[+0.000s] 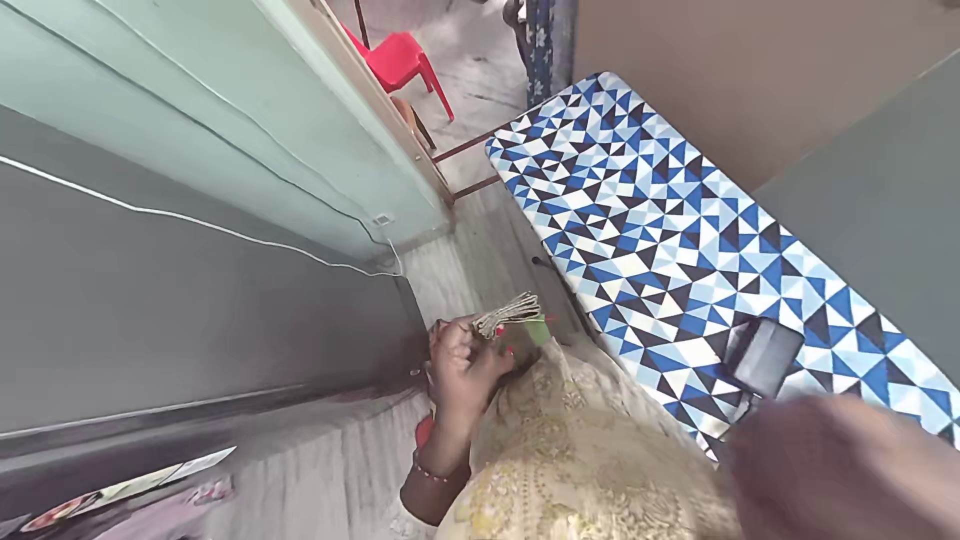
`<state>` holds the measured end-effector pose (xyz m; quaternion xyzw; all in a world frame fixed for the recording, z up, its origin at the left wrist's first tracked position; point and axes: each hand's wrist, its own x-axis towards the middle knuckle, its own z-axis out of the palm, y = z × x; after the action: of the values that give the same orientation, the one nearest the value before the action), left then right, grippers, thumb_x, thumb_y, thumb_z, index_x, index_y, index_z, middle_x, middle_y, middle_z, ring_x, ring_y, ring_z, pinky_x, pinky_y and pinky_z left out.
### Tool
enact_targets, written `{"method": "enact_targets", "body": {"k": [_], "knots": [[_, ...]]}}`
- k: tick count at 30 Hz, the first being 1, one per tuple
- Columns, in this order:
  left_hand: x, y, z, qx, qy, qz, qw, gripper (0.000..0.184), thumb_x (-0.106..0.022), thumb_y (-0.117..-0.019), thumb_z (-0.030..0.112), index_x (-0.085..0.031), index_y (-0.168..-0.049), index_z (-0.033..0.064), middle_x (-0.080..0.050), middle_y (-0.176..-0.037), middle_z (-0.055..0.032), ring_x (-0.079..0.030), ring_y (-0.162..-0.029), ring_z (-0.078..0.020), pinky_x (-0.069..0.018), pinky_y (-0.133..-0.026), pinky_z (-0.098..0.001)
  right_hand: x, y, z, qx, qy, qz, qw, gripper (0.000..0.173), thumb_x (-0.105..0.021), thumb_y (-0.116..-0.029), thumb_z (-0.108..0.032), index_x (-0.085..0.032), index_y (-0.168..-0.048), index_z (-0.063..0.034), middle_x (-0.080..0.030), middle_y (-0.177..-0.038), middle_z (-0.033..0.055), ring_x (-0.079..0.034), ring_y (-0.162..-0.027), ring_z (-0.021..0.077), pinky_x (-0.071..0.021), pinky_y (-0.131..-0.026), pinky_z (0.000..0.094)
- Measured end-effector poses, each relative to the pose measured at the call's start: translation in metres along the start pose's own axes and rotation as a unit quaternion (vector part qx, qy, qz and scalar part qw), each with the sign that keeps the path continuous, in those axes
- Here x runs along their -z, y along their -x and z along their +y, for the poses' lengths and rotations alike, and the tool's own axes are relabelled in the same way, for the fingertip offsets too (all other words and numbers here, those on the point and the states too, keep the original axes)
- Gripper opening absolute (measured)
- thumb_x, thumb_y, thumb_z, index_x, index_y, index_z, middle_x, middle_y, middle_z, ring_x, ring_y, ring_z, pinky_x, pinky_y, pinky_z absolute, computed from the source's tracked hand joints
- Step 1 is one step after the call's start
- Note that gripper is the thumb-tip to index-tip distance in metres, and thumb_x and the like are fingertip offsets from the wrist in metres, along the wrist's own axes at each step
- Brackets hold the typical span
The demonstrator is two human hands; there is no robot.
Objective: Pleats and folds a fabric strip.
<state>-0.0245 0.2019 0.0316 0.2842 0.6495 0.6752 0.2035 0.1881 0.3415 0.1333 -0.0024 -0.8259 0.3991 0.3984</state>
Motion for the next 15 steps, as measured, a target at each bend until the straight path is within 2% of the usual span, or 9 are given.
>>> {"method": "enact_targets", "body": {"k": [1, 2, 4, 6, 9, 12, 15], "knots": [[0.002, 0.002, 0.002, -0.007, 0.016, -0.017, 1.0, 0.037, -0.073, -0.0752, -0.007, -0.063, -0.111, -0.0009, -0.074, -0.093, 0.0045, -0.07, -0.079, -0.0026, -0.0603, -0.071, -0.0215, -0.01, 0.0, 0.022, 0.002, 0.099, -0.011, 0.995, 0.017, -0.054, -0.1052, -0.027, -0.06, -0.098, -0.0125, -0.06, -0.087, 0.0045, -0.059, -0.082, 0.0142, -0.0491, -0.078, 0.0254], [0.005, 0.004, 0.004, -0.009, 0.03, -0.028, 0.999, 0.041, -0.074, -0.0722, -0.008, -0.064, -0.111, 0.0005, -0.074, -0.094, 0.0053, -0.07, -0.079, -0.0019, -0.0604, -0.071, -0.0208, -0.024, 0.004, 0.043, -0.017, 0.12, -0.011, 0.993, 0.019, -0.058, -0.103, -0.029, -0.064, -0.105, -0.0101, -0.065, -0.094, 0.0063, -0.062, -0.091, 0.0138, -0.0506, -0.083, 0.0242], [0.011, 0.008, 0.006, -0.015, 0.048, -0.043, 0.998, 0.041, -0.074, -0.0723, -0.008, -0.063, -0.111, 0.0012, -0.074, -0.095, 0.0056, -0.07, -0.079, -0.0018, -0.0605, -0.07, -0.0202, -0.053, 0.016, 0.068, -0.078, 0.086, 0.0, 0.993, 0.027, -0.064, -0.1, -0.028, -0.069, -0.115, -0.0067, -0.068, -0.108, 0.0093, -0.063, -0.107, 0.0103, -0.0516, -0.093, 0.0213], [0.019, 0.016, 0.004, -0.027, 0.058, -0.043, 0.997, 0.039, -0.073, -0.0749, -0.007, -0.063, -0.112, -0.0002, -0.074, -0.097, 0.0044, -0.07, -0.079, -0.0022, -0.0607, -0.069, -0.0203, -0.077, 0.024, 0.072, -0.116, 0.058, -0.003, 0.992, 0.03, -0.067, -0.0986, -0.029, -0.069, -0.118, -0.0061, -0.067, -0.115, 0.0102, -0.061, -0.113, 0.0093, -0.0506, -0.097, 0.0214], [0.029, 0.028, 0.001, -0.019, 0.074, -0.032, 0.997, 0.039, -0.072, -0.0752, -0.006, -0.063, -0.112, -0.0006, -0.074, -0.097, 0.0051, -0.07, -0.079, -0.001, -0.0599, -0.07, -0.0195, -0.101, 0.024, 0.065, -0.12, 0.033, -0.015, 0.992, 0.028, -0.068, -0.0977, -0.027, -0.069, -0.114, -0.0054, -0.067, -0.113, 0.0093, -0.062, -0.111, 0.0082, -0.0518, -0.096, 0.021], [0.041, 0.036, -0.003, -0.011, 0.088, -0.026, 0.996, 0.038, -0.073, -0.0763, -0.006, -0.063, -0.113, 0.0003, -0.074, -0.097, 0.0056, -0.069, -0.077, -0.0006, -0.0598, -0.067, -0.019, -0.116, 0.023, 0.06, -0.118, 0.004, -0.011, 0.993, 0.02, -0.066, -0.0995, -0.024, -0.069, -0.102, -0.0051, -0.069, -0.105, 0.0068, -0.064, -0.102, 0.0063, -0.0546, -0.087, 0.0192], [0.052, 0.044, -0.006, 0.0, 0.092, -0.027, 0.995, 0.039, -0.071, -0.077, -0.007, -0.061, -0.114, -0.0006, -0.073, -0.097, 0.0053, -0.069, -0.077, -0.0007, -0.0596, -0.068, -0.019, -0.131, 0.03, 0.053, -0.134, -0.024, -0.003, 0.991, 0.018, -0.063, -0.1015, -0.021, -0.068, -0.101, -0.0039, -0.068, -0.106, 0.007, -0.065, -0.101, 0.0049, -0.055, -0.085, 0.0179]]}}
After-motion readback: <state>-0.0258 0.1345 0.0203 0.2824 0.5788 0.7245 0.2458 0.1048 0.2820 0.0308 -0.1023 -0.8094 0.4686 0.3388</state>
